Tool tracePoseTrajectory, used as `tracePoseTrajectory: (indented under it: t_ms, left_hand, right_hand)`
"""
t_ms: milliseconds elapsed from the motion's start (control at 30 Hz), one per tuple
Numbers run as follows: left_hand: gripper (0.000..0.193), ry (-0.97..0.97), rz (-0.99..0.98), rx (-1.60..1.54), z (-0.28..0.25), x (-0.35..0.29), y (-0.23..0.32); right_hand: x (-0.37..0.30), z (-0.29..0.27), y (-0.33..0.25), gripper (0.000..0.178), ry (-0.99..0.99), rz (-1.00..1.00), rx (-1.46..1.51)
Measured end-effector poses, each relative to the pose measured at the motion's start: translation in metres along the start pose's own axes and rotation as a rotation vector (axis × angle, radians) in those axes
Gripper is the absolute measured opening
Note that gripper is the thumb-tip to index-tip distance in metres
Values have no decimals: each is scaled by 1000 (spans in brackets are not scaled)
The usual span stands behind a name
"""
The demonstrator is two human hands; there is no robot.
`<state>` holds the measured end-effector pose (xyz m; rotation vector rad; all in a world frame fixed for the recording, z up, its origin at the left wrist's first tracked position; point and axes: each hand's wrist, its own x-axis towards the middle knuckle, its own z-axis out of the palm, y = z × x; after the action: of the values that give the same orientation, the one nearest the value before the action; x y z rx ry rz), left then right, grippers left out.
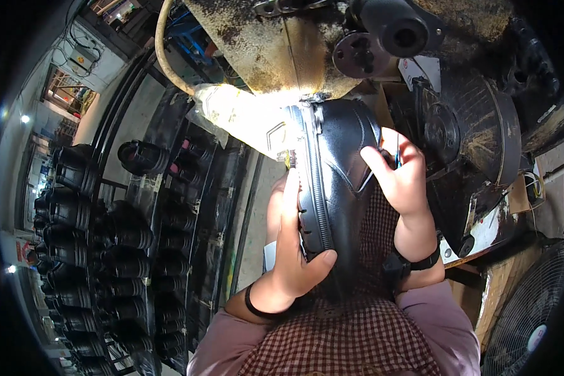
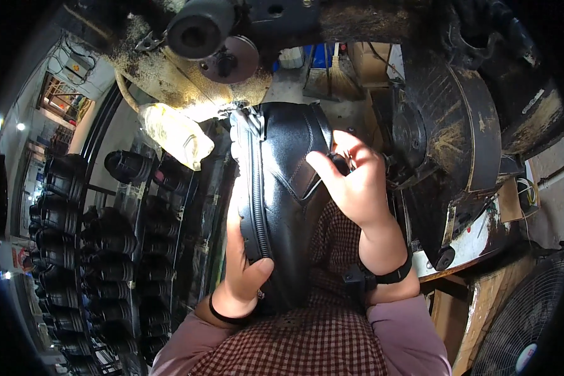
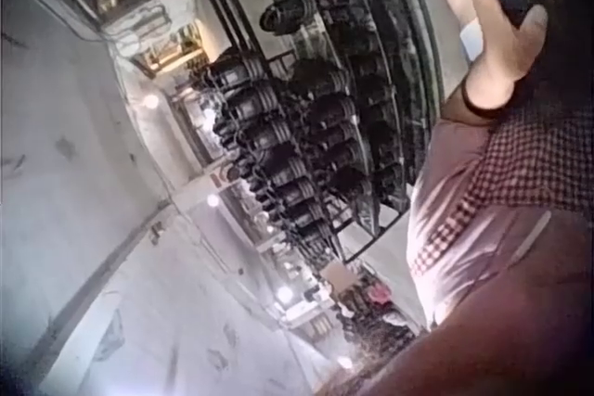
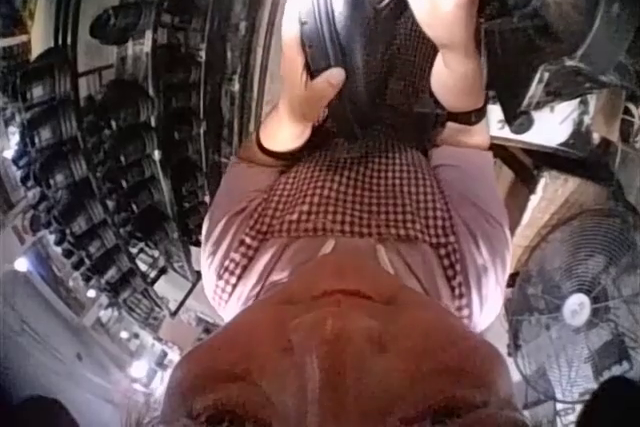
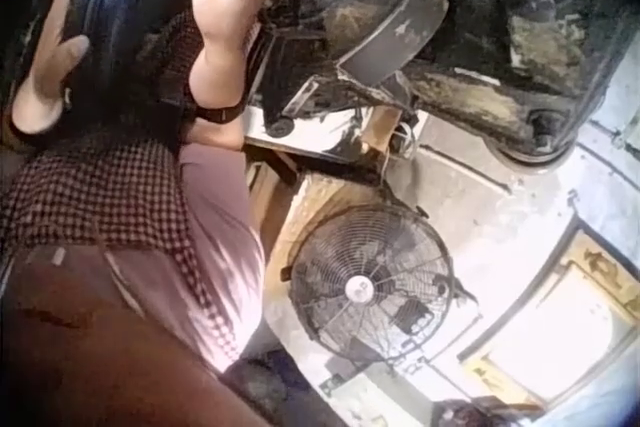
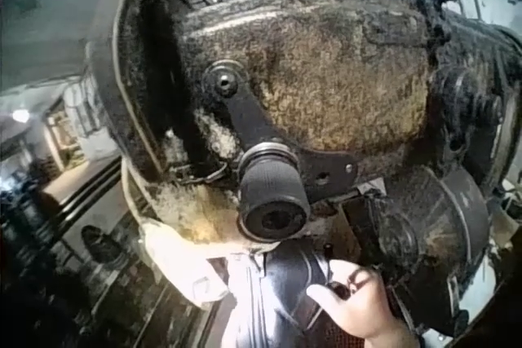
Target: The recorder uses a specialized sewing machine to stitch leather shoe uppers and soles, including rethreading the machine components.
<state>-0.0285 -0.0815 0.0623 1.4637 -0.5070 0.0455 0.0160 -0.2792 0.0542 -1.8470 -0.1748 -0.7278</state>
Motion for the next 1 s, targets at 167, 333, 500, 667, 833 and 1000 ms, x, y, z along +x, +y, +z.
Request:
tracePoseTrajectory:
  t_ms: [167, 333, 500, 667, 833, 1000]
  left_hand:
    - [91, 160, -2, 37, 8, 11, 3]
    - [81, 170, 27, -3, 5, 32, 0]
    - [61, 164, -137, -163, -1, 48, -7]
    - [66, 104, -51, -133, -2, 48, -9]
    - [56, 102, 30, -73, 1, 45, -17]
    - [36, 85, 57, -154, -3, 56, -26]
  right_hand:
    - [-6, 11, 34, 31, 210, 96, 5]
    - [5, 17, 64, 36, 256, -128, -171]
    - [16, 22, 52, 37, 124, -234, 68]
    - [14, 21, 33, 40, 54, -262, -135]
    - [18, 20, 41, 41, 44, -304, -257]
    - [24, 18, 50, 43, 7, -274, -306]
